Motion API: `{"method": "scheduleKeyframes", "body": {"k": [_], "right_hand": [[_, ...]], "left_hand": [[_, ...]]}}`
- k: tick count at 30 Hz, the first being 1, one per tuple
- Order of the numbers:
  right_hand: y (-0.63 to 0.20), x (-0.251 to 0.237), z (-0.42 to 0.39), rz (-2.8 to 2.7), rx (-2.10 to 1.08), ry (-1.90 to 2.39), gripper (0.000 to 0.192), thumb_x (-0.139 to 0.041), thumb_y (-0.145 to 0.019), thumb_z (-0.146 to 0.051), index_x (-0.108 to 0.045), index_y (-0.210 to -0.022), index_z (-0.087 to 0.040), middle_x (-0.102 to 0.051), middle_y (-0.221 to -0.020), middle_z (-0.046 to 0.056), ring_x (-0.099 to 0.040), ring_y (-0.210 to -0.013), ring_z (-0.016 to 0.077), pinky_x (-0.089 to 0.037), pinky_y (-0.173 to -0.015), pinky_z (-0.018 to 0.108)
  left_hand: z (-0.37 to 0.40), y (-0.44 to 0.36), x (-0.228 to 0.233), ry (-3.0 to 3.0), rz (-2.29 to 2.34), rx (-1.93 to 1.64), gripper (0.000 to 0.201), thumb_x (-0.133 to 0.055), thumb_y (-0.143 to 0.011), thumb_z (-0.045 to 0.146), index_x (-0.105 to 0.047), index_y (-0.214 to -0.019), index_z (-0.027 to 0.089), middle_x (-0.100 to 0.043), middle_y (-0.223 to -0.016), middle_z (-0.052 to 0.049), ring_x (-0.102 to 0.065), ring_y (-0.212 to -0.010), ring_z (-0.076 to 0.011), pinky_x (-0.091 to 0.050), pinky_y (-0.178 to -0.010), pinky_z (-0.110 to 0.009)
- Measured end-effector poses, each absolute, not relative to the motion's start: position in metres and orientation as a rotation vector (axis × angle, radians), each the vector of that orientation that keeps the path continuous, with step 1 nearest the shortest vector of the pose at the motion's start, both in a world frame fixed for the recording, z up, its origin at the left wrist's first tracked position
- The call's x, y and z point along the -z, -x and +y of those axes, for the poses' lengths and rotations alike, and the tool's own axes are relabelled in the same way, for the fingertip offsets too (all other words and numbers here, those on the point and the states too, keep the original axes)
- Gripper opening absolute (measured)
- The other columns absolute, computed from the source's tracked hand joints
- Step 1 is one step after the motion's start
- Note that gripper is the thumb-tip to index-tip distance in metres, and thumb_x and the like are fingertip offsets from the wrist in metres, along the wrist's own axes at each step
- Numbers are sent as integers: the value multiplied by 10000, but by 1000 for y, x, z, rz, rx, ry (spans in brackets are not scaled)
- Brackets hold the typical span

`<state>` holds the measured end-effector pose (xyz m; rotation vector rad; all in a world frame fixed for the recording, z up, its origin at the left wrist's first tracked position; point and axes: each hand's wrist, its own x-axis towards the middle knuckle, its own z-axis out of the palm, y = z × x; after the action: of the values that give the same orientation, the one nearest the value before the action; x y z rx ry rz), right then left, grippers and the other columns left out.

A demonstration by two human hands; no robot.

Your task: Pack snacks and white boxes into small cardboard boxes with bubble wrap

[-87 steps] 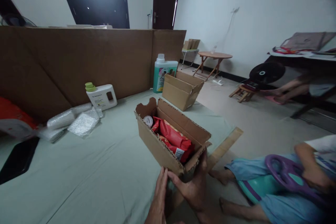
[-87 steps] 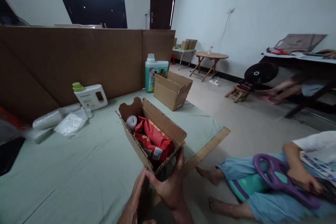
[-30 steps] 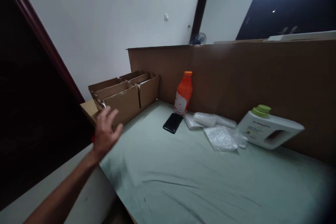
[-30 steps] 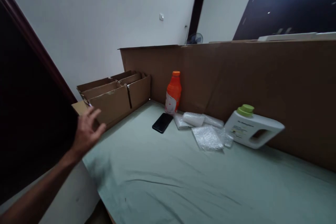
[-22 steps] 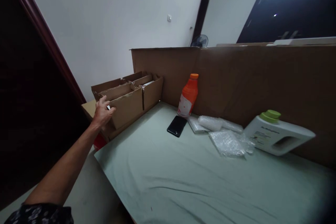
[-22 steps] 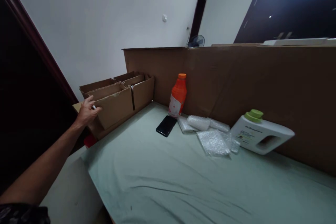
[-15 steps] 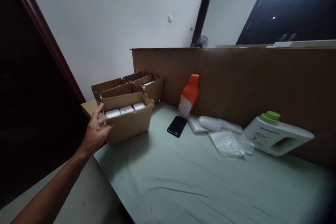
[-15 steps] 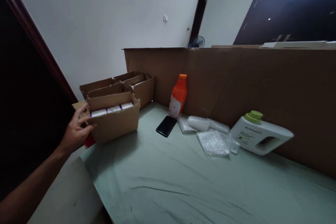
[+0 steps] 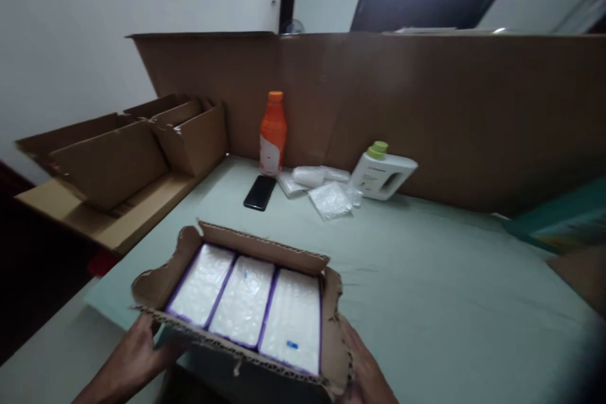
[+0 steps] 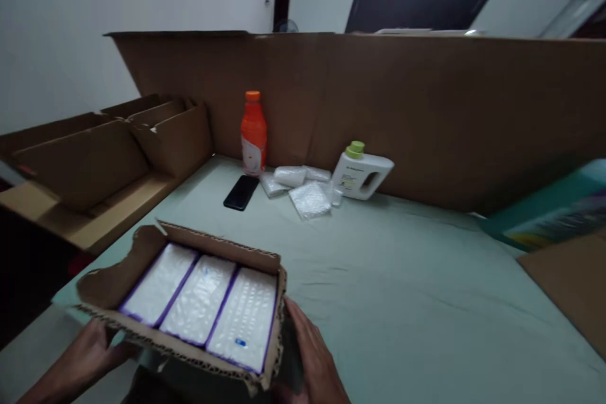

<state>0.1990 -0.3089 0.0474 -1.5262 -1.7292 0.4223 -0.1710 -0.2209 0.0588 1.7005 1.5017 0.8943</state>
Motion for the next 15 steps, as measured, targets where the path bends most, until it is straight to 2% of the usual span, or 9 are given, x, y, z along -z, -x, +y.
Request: {"method": "scheduleKeyframes", "body": {"k": [1, 3, 5, 9, 13, 15], "right_hand": [[-199, -50, -309, -1767, -511, 1493, 737, -651, -835, -453, -469, -1495, -180, -576, -1449, 140, -594, -1276, 354, -555, -995, 514], [-202, -58, -306, -1770, -708, 1428, 764, -626, -872, -399, -358, -1555, -184, -528, -1490, 156, -553, -1322, 345, -522, -1043, 515], [-209, -67, -302, -1650, -772, 1401, 748, -603, -895, -395, -329, -1568, -215, -538, -1481, 149, -552, -1323, 338, -509, -1067, 488], [-246, -61, -293, -1472, -751, 1453, 659, -617, -888, -482, -483, -1478, -223, -597, -1411, 157, -585, -1277, 354, -501, -1072, 477], [-310, -46, -285, -1359, -875, 1522, 599, -601, -869, -606, -651, -1300, -193, -712, -1211, 174, -664, -1147, 347, -565, -959, 455], [-343, -52, -272, -1361, -943, 1527, 593, -607, -843, -643, -704, -1217, -191, -743, -1123, 168, -684, -1095, 349, -577, -925, 454]], "left_hand": [[-214, 168, -54, -1703, 1474, -756, 570, -776, -707, 503, -700, -1194, 216, -762, -1104, -102, -685, -1107, -372, -610, -895, -463], [-201, 153, -50, -1715, 1377, -622, 391, -741, -724, 516, -767, -979, 220, -779, -827, -66, -728, -923, -357, -616, -855, -473], [-187, 127, -55, -1737, 1296, -638, 359, -724, -739, 506, -767, -945, 214, -759, -750, -58, -721, -907, -349, -580, -923, -485], [-155, 56, -67, -1791, 1082, -693, 351, -693, -760, 439, -742, -1009, 197, -762, -895, -85, -678, -1062, -340, -506, -1036, -476], [-133, 5, -58, -1758, 1033, -777, 446, -671, -726, 373, -681, -1119, 162, -743, -1060, -116, -691, -1020, -327, -581, -899, -444], [-133, -3, -43, -1749, 1076, -848, 482, -663, -736, 395, -654, -1148, 145, -737, -1076, -135, -704, -982, -322, -599, -848, -437]]}}
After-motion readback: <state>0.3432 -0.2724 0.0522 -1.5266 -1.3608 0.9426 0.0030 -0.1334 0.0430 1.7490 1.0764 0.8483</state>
